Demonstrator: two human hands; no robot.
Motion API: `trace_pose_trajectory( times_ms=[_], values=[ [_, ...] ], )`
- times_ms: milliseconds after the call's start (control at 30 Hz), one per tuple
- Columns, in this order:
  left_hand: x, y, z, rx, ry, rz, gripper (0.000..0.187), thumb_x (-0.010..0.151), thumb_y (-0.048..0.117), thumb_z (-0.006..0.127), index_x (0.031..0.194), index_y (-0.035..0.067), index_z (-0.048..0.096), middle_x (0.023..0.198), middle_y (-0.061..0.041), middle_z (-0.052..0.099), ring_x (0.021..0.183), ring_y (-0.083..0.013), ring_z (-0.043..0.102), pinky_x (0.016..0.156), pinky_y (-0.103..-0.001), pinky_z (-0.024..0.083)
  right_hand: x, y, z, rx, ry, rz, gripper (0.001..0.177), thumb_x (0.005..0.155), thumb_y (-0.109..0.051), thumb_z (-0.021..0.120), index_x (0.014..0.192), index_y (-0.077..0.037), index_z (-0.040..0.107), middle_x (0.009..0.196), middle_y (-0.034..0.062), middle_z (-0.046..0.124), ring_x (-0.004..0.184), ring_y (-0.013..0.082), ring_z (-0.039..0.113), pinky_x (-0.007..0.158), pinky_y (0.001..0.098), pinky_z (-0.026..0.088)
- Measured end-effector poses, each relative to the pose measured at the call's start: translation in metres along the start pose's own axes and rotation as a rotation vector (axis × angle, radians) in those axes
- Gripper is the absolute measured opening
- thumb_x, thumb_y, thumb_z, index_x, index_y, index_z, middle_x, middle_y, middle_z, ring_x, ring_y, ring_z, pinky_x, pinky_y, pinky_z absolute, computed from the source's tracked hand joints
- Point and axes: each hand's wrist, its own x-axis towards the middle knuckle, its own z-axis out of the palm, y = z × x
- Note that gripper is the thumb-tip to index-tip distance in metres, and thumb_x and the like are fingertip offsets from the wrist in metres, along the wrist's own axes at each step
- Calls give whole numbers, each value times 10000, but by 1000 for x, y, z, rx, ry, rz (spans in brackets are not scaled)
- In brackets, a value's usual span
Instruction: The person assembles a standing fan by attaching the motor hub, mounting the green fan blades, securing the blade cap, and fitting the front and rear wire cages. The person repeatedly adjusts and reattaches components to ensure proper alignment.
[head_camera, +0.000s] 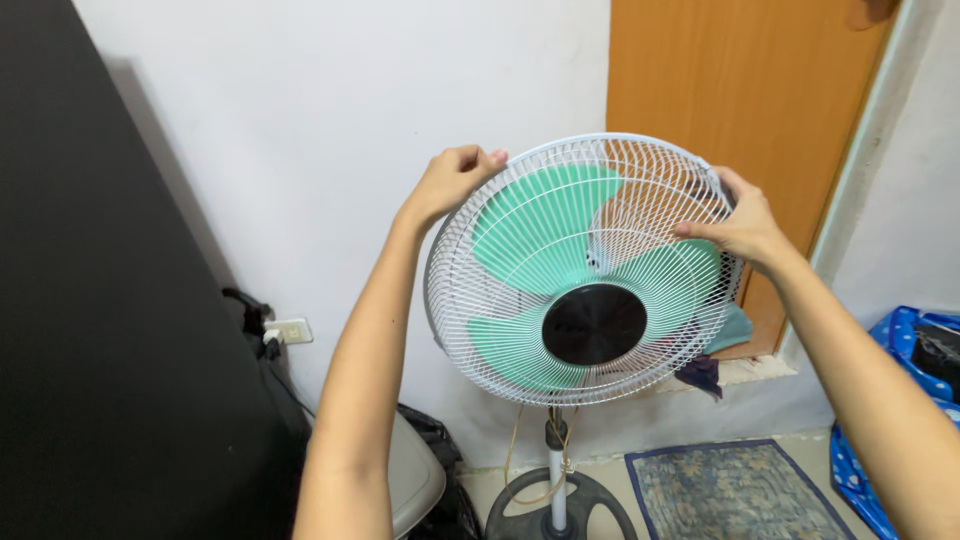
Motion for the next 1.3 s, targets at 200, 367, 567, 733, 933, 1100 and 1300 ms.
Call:
trace_pose_trajectory(
  times_ms=[200,367,567,733,933,1100,1300],
  values=[
    [8,-5,23,-141,81,-14,518,637,584,864,563,133,621,474,-25,603,413,-117,596,457,-256,499,3,7,0,-15,5,36,878,598,-232,944,1374,-27,588,1289,68,676,1208,179,618,1062,340,473],
    [8,-6,28,-178,99,15,506,690,511,873,543,135,568,449,-8,563,391,-97,567,394,-237,442,1,9,2,-1,13,26,858,605,-198,938,1372,-21,595,1279,71,680,1189,175,616,1054,337,479],
    [6,-3,26,-202,94,32,501,705,484,888,550,138,561,459,2,549,404,-86,540,398,-215,394,2,9,2,18,11,24,839,609,-185,939,1359,-21,602,1266,62,683,1178,167,619,1046,331,488],
    [8,-2,26,-233,65,54,511,716,475,891,550,152,531,467,25,524,416,-66,495,409,-209,391,3,6,0,16,3,29,839,588,-199,947,1334,-19,608,1247,66,688,1174,171,623,1043,330,489],
    [17,-8,23,-262,-59,97,572,757,426,892,531,161,439,470,54,381,429,-64,355,411,-222,274,3,7,0,4,4,4,847,578,-210,956,1327,-11,614,1246,67,693,1175,172,626,1056,328,482],
    [14,-11,19,-392,38,155,600,761,292,912,528,164,375,492,73,382,445,-36,356,401,-227,287,4,4,1,49,3,-2,839,589,-215,949,1332,-11,617,1247,63,697,1153,164,634,1028,321,497],
    [20,-22,23,-519,113,157,567,863,191,815,532,147,357,491,61,377,455,-50,342,434,-247,306,6,7,-2,22,-6,-8,851,581,-190,952,1338,-8,610,1242,69,695,1149,165,638,1019,322,502]
  ],
)
